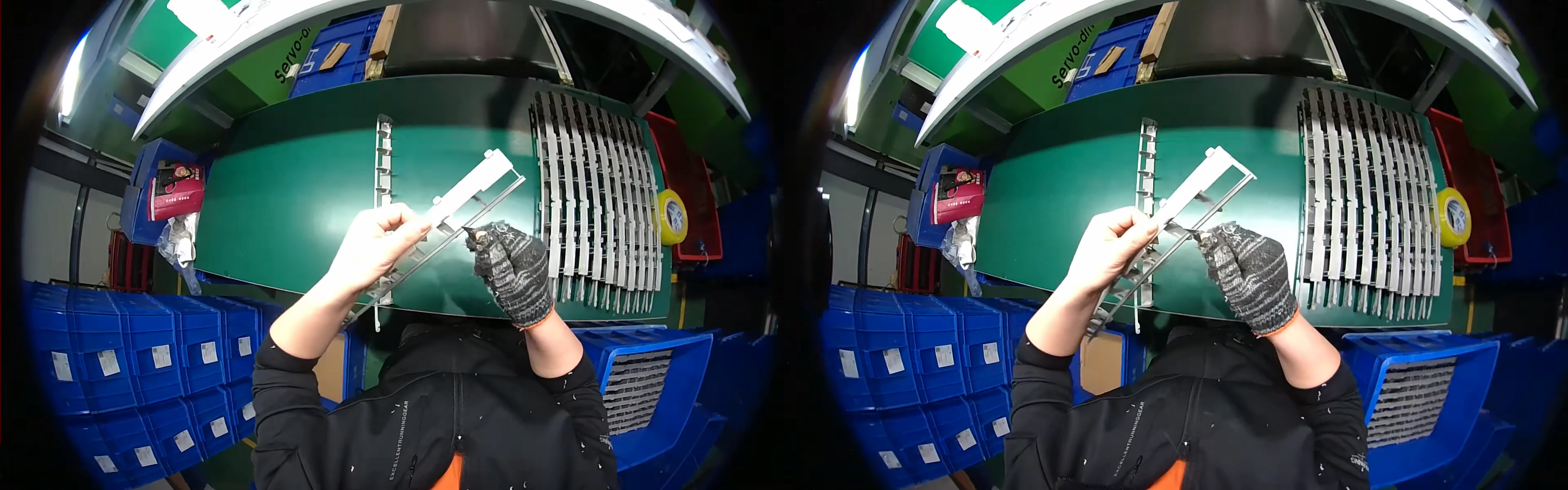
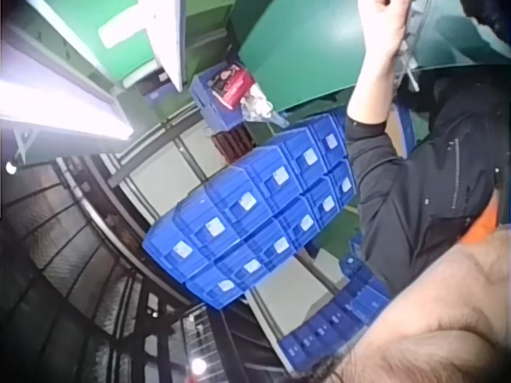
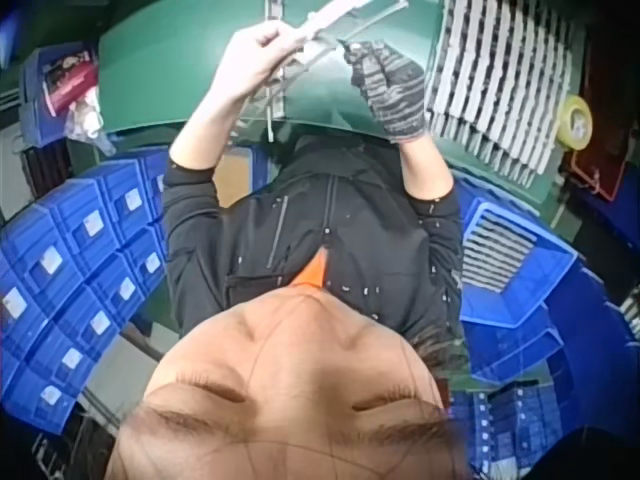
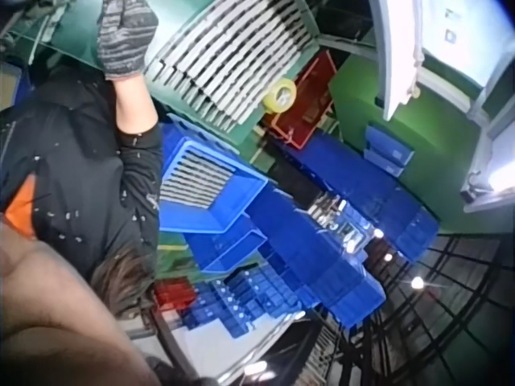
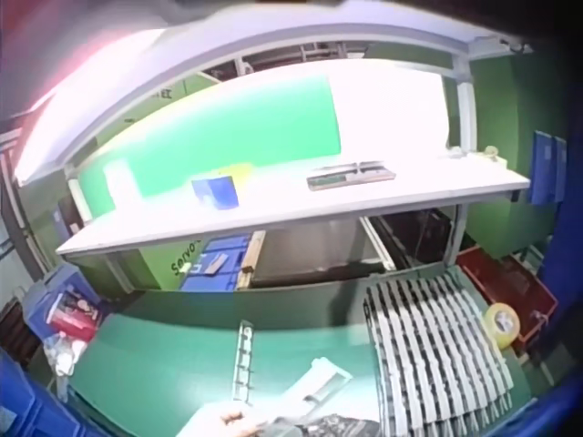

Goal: The person trims excess material from plastic parts using a small handheld blade and sets them on the table.

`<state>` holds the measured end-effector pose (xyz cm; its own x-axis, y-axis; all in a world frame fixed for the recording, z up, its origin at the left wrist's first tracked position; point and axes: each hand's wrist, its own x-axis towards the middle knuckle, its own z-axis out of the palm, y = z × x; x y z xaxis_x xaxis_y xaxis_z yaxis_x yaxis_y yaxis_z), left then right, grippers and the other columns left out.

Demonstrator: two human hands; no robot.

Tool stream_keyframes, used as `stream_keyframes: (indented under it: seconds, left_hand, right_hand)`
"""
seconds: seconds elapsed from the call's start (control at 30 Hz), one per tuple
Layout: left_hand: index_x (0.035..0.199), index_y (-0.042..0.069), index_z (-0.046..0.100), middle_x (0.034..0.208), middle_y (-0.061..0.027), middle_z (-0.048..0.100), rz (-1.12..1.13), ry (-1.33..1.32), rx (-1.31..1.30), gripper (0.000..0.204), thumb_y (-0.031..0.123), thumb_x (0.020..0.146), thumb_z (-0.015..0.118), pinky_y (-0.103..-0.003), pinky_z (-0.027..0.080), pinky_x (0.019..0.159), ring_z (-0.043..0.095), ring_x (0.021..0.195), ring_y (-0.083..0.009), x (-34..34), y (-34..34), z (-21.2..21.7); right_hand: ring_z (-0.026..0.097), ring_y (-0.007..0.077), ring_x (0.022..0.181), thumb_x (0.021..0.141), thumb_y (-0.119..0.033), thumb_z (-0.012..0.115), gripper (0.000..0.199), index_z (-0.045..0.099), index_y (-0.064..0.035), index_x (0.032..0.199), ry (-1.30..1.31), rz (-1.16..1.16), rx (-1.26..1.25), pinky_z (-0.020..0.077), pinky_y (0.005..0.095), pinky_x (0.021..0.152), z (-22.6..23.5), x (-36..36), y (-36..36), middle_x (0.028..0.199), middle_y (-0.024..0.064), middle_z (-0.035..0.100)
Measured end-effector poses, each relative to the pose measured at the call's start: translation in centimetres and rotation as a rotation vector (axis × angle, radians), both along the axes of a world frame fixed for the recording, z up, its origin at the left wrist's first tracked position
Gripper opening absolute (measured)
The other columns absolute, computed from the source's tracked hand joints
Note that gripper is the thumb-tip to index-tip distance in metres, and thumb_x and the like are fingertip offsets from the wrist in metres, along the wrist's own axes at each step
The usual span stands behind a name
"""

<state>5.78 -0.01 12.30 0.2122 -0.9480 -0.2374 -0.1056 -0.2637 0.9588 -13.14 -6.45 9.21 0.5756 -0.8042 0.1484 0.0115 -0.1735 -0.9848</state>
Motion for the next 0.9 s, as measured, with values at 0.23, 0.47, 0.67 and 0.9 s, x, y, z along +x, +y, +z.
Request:
stream_keyframes:
  seconds: [0.23,0.47,0.67,0.9]
  left_hand:
    - [0.067,0.004,0.055,0.057,0.005,0.046,0.145,0.024,-0.042,0.023,0.019,0.082,0.062,-0.02,0.029,0.049,0.036,0.052,-0.0027,-1.7,2.2,-5.5]
    - [0.065,0.007,0.054,0.053,0.0069,0.043,0.205,0.126,-0.056,0.023,0.019,0.084,0.061,-0.02,0.027,0.046,0.035,0.048,-0.0017,-2.5,2.2,-6.4]
    - [0.061,0.003,0.052,0.055,0.0038,0.044,0.146,-0.682,-0.345,0.027,0.017,0.082,0.062,-0.023,0.032,0.048,0.04,0.051,-0.0059,-2.5,1.4,-7.9]
    - [0.063,0.005,0.053,0.057,0.0061,0.044,0.126,0.093,-0.022,0.026,0.02,0.083,0.06,-0.02,0.03,0.051,0.036,0.056,-0.003,-0.8,2.0,-9.0]
  right_hand:
    - [0.055,0.0237,0.055,0.084,-0.011,0.051,0.013,0.061,-0.0021,0.083,0.211,-0.08,-0.449,0.0417,0.0336,0.052,-2.2,0.9,0.3,0.063,0.0102,0.055]
    - [0.055,0.0288,0.062,0.083,-0.015,0.051,0.014,0.06,-0.0043,0.082,0.274,-0.122,-0.513,0.0428,0.0373,0.054,-3.6,0.8,1.1,0.07,0.0125,0.057]
    - [0.055,0.0185,0.06,0.084,-0.02,0.053,0.018,0.059,-0.003,0.084,0.103,0.494,0.567,0.0433,0.0303,0.053,-2.7,-0.8,-0.1,0.074,0.0077,0.06]
    - [0.042,0.0054,0.042,0.087,-0.026,0.053,0.025,0.057,-0.0019,0.084,-0.185,-0.07,0.792,0.032,0.0188,0.038,-4.7,0.0,0.4,0.059,0.0018,0.053]
